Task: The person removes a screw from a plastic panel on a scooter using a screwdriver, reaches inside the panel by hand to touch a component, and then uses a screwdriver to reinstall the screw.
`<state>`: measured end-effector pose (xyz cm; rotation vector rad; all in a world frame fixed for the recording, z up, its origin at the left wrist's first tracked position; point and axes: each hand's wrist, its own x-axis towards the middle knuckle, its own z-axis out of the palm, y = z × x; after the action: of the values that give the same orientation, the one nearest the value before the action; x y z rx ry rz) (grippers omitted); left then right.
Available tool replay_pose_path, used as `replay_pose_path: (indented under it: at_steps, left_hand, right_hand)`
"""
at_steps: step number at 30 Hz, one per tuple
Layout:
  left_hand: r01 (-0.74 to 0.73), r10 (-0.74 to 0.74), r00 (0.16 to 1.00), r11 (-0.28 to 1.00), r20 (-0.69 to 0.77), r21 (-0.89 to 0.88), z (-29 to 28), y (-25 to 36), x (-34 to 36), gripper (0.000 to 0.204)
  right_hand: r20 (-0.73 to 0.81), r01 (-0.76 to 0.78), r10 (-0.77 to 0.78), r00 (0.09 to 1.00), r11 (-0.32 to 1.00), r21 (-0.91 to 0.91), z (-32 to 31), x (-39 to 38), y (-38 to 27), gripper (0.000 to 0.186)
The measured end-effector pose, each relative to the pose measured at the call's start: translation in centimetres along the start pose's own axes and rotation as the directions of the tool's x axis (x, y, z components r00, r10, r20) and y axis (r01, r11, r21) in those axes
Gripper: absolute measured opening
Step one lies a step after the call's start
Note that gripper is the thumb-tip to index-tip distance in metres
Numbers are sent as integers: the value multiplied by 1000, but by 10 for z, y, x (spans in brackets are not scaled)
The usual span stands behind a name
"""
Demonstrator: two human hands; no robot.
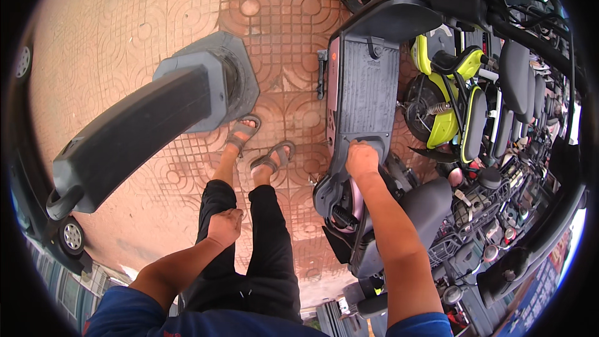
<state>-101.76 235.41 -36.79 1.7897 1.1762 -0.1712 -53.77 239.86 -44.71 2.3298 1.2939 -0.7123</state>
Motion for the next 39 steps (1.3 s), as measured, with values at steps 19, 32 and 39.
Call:
replay_pose_path:
  at_steps: [19,32,39]
  left_hand:
    - [15,-15,998,1000,56,8,3,-7,-3,10]
    - [7,-7,1000,1000,2,-11,-1,1,-2,9]
    - [8,-8,1000,1000,-4,-10,4,-1,-4,7]
  right_hand:
    - [13,11,-11,1000,999,-33,-8,0,-19,17]
    - [-89,170,-177,980,983,-73,9,-2,26,12]
    - [291,413,-331,898,863,-290,-24,14,11,25]
